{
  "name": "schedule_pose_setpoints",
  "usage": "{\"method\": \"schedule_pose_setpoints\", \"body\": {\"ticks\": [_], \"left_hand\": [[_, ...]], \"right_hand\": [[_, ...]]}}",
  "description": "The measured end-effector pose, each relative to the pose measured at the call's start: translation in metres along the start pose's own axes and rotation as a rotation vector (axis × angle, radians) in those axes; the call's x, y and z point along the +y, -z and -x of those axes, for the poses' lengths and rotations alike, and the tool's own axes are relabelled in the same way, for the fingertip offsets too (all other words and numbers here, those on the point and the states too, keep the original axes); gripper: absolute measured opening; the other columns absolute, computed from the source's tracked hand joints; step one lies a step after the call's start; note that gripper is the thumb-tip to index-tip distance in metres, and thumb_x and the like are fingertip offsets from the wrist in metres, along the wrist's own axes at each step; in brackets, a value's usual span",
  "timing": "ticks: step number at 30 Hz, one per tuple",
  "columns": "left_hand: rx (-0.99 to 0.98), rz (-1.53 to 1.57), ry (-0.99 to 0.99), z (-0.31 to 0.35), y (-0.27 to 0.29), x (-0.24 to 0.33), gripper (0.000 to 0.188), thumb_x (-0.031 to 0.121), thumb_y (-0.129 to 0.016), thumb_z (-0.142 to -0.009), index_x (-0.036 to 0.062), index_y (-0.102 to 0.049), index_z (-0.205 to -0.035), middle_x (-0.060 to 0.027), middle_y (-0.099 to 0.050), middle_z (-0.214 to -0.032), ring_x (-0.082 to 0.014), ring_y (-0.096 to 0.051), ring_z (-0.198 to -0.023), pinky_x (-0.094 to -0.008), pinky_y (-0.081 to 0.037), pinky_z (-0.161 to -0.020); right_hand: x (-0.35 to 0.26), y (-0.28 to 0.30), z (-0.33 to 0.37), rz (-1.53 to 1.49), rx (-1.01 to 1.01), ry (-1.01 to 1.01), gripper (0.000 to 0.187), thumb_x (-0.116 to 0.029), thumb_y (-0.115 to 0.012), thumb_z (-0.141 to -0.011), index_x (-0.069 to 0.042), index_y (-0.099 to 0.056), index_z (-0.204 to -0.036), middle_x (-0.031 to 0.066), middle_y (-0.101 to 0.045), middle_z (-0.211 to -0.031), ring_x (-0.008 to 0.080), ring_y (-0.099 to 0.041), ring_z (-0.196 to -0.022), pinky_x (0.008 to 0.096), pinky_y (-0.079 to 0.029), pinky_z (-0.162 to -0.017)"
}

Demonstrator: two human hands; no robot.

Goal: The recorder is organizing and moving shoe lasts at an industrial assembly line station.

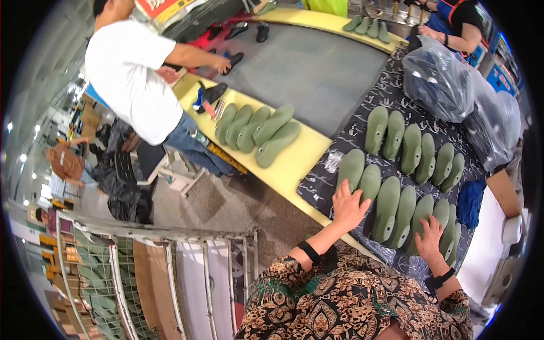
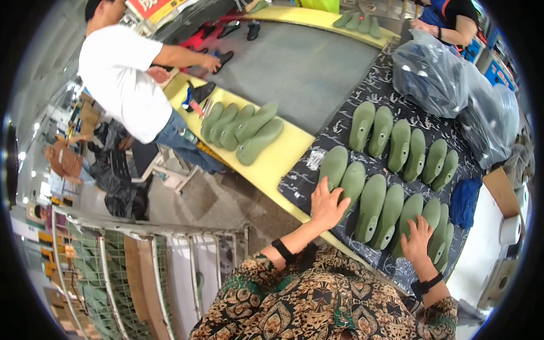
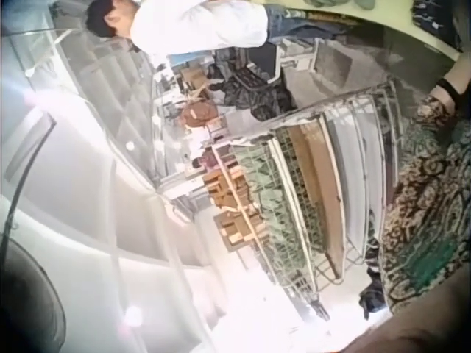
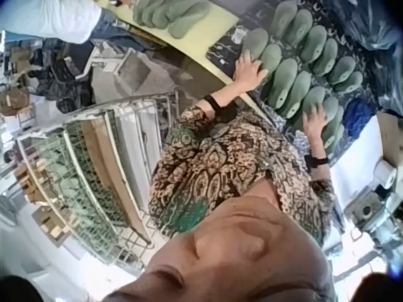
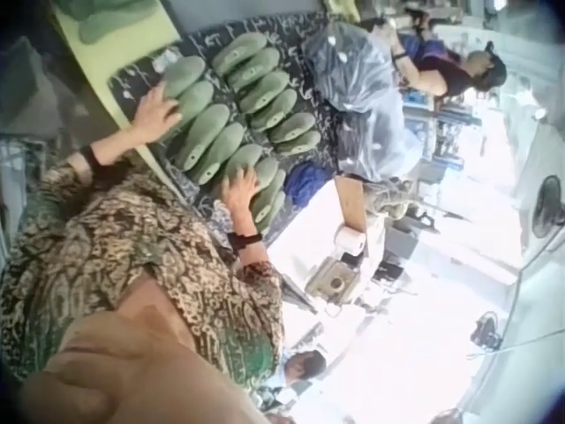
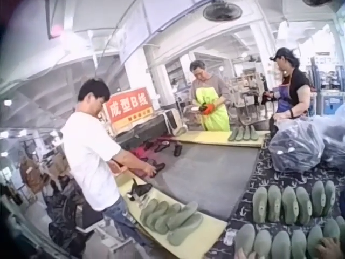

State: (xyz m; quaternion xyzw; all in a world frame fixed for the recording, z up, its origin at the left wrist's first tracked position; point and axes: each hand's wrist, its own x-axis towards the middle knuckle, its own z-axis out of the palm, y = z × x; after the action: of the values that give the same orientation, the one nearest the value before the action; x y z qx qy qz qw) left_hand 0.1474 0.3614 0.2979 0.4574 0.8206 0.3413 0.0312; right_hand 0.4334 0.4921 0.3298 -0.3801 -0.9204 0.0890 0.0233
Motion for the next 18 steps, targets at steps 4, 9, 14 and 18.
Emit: {"method": "schedule_pose_setpoints", "body": {"ticks": [4,9,14,18], "left_hand": [[-0.030,0.615,0.128,0.002,0.016,-0.028,0.037,0.027,-0.058,-0.084,0.0011,-0.053,-0.110,-0.0227,-0.043,-0.123,-0.0411,-0.044,-0.110,-0.0458,-0.036,-0.093],[0.070,0.802,0.381,0.058,0.038,-0.097,0.021,0.010,-0.057,-0.085,-0.0010,-0.057,-0.102,-0.0116,-0.059,-0.095,-0.0165,-0.061,-0.079,-0.0278,-0.049,-0.071],[-0.105,0.473,0.808,0.208,0.041,-0.196,0.027,0.016,-0.061,-0.082,-0.0012,-0.060,-0.102,-0.0149,-0.065,-0.088,-0.0199,-0.063,-0.081,-0.0308,-0.049,-0.073],[0.085,0.506,1.461,0.381,0.050,-0.252,0.023,0.017,-0.058,-0.082,0.0002,-0.062,-0.096,-0.0136,-0.065,-0.083,-0.0235,-0.063,-0.078,-0.0330,-0.050,-0.068]], "right_hand": [[-0.011,0.006,-0.004,0.032,-0.025,0.044,0.045,-0.012,-0.059,-0.068,-0.004,-0.049,-0.111,0.0235,-0.039,-0.124,0.0393,-0.035,-0.118,0.0508,-0.024,-0.097],[0.000,-0.004,-0.002,0.075,-0.073,0.004,0.046,-0.012,-0.056,-0.071,-0.005,-0.048,-0.116,0.0215,-0.039,-0.129,0.0391,-0.037,-0.117,0.0489,-0.025,-0.099],[0.010,-0.004,-0.008,0.073,-0.044,0.106,0.042,-0.013,-0.052,-0.075,-0.002,-0.051,-0.115,0.0224,-0.045,-0.126,0.0412,-0.043,-0.114,0.0438,-0.033,-0.097],[0.040,-0.016,0.001,0.059,0.004,0.170,0.042,-0.015,-0.049,-0.079,-0.002,-0.050,-0.119,0.0216,-0.047,-0.125,0.0393,-0.046,-0.113,0.0413,-0.034,-0.098]]}}
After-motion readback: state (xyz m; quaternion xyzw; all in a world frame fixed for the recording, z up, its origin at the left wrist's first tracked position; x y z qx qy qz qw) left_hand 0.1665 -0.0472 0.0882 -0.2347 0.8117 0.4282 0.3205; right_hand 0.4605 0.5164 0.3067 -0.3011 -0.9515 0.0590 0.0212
